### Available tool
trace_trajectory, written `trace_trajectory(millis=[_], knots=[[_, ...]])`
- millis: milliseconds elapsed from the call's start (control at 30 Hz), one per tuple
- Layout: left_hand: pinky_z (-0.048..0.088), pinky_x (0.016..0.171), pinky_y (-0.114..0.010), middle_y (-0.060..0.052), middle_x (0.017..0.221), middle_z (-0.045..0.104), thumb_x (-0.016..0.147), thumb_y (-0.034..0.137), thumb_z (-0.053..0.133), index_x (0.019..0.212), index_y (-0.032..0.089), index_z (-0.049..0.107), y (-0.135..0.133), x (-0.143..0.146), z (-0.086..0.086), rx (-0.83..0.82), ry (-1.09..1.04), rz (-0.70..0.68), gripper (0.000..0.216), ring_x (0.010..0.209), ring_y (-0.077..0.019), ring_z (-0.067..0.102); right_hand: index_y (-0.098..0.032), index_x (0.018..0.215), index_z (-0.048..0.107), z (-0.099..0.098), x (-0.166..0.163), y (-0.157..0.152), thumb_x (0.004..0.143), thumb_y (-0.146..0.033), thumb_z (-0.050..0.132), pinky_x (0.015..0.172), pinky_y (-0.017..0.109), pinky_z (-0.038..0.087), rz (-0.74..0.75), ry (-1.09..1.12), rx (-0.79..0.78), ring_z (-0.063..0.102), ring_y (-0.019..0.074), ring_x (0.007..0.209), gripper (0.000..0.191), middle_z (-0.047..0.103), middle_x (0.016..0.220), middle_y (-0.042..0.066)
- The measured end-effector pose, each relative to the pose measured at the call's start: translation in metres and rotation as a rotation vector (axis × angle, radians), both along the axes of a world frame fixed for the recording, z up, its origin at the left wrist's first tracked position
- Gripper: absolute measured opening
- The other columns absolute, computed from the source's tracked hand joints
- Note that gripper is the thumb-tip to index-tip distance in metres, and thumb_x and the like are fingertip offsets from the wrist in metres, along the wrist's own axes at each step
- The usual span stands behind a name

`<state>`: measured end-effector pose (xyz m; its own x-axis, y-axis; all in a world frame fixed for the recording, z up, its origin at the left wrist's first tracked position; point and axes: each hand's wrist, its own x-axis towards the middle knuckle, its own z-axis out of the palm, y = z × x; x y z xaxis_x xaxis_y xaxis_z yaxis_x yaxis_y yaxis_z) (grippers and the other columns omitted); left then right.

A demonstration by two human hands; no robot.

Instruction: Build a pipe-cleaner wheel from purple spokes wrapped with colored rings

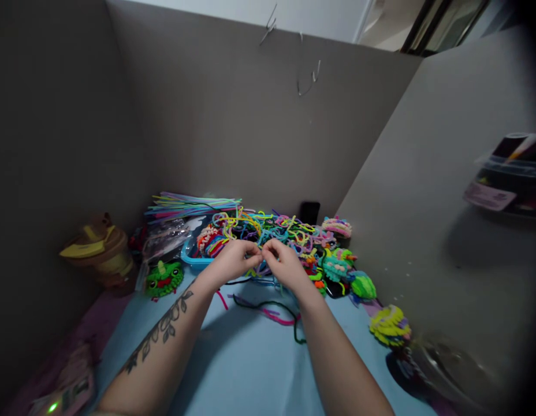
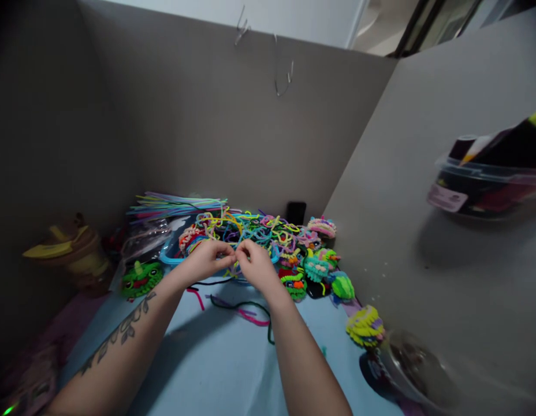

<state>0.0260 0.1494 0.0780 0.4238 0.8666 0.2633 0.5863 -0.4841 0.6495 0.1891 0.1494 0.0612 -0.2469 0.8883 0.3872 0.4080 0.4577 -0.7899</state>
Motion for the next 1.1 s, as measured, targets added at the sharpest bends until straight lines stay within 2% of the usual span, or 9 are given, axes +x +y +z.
trace_trajectory(millis=[100,233,333,500,633,867,1100], knots=[[0.029,0.05,-0.021,0.002,0.055,0.056,0.075,0.028,0.053,0.066,0.013,0.067,0.0,0.001,0.0,-0.027,-0.042,0.014,0.022,0.053,-0.0098,0.044,-0.021,0.072,0.055,0.001,0.0,0.0,0.077,-0.02,0.05,0.059,0.025,0.039,0.003,0.066,-0.021,0.051,0.0143,0.062,0.008,0.054,0.065,-0.002],[0.027,0.048,-0.02,0.004,0.053,0.05,0.076,0.032,0.052,0.064,0.012,0.065,0.0,0.0,0.002,-0.097,-0.166,0.047,0.026,0.051,-0.0087,0.04,-0.023,0.082,0.063,0.007,0.003,-0.006,0.08,-0.017,0.05,0.077,0.032,0.045,-0.008,0.124,0.217,0.058,0.0188,0.083,0.014,0.062,0.084,0.003],[0.029,0.049,-0.021,0.003,0.055,0.052,0.075,0.034,0.054,0.068,0.012,0.066,0.0,-0.001,0.004,-0.14,-0.239,0.063,0.027,0.052,-0.0093,0.041,-0.026,0.088,0.068,0.009,0.004,-0.011,0.082,-0.016,0.05,0.083,0.036,0.044,0.005,0.047,0.376,0.058,0.0205,0.09,0.022,0.064,0.092,0.005],[0.035,0.054,-0.021,0.0,0.061,0.062,0.074,0.028,0.055,0.069,0.012,0.07,-0.003,-0.002,0.007,-0.108,-0.238,0.082,0.023,0.057,-0.0116,0.051,-0.028,0.095,0.07,0.005,0.004,-0.012,0.081,-0.014,0.052,0.086,0.039,0.043,-0.043,-0.08,0.473,0.059,0.0214,0.093,0.027,0.068,0.095,0.005],[0.04,0.061,-0.023,-0.002,0.069,0.069,0.076,0.027,0.056,0.073,0.015,0.072,-0.007,0.0,0.009,0.053,-0.168,0.134,0.02,0.066,-0.014,0.058,-0.026,0.095,0.071,0.008,0.002,-0.013,0.081,-0.014,0.052,0.084,0.039,0.046,-0.061,-0.065,0.485,0.06,0.0207,0.092,0.026,0.068,0.094,0.005],[0.039,0.072,-0.032,-0.004,0.07,0.071,0.081,0.022,0.058,0.074,0.017,0.071,-0.015,0.009,0.009,0.569,0.145,0.207,0.015,0.071,-0.0177,0.06,-0.02,0.082,0.07,0.015,0.001,-0.013,0.076,-0.01,0.051,0.084,0.037,0.048,-0.075,-0.014,0.36,0.062,0.0201,0.088,0.022,0.069,0.087,0.007],[0.037,0.075,-0.036,-0.002,0.068,0.069,0.085,0.022,0.054,0.075,0.019,0.068,-0.015,0.014,0.002,0.795,0.302,0.225,0.018,0.072,-0.0187,0.059,-0.019,0.073,0.069,0.014,0.004,-0.009,0.075,-0.015,0.057,0.08,0.034,0.047,-0.117,-0.004,0.167,0.063,0.0197,0.081,0.013,0.07,0.079,0.005]])
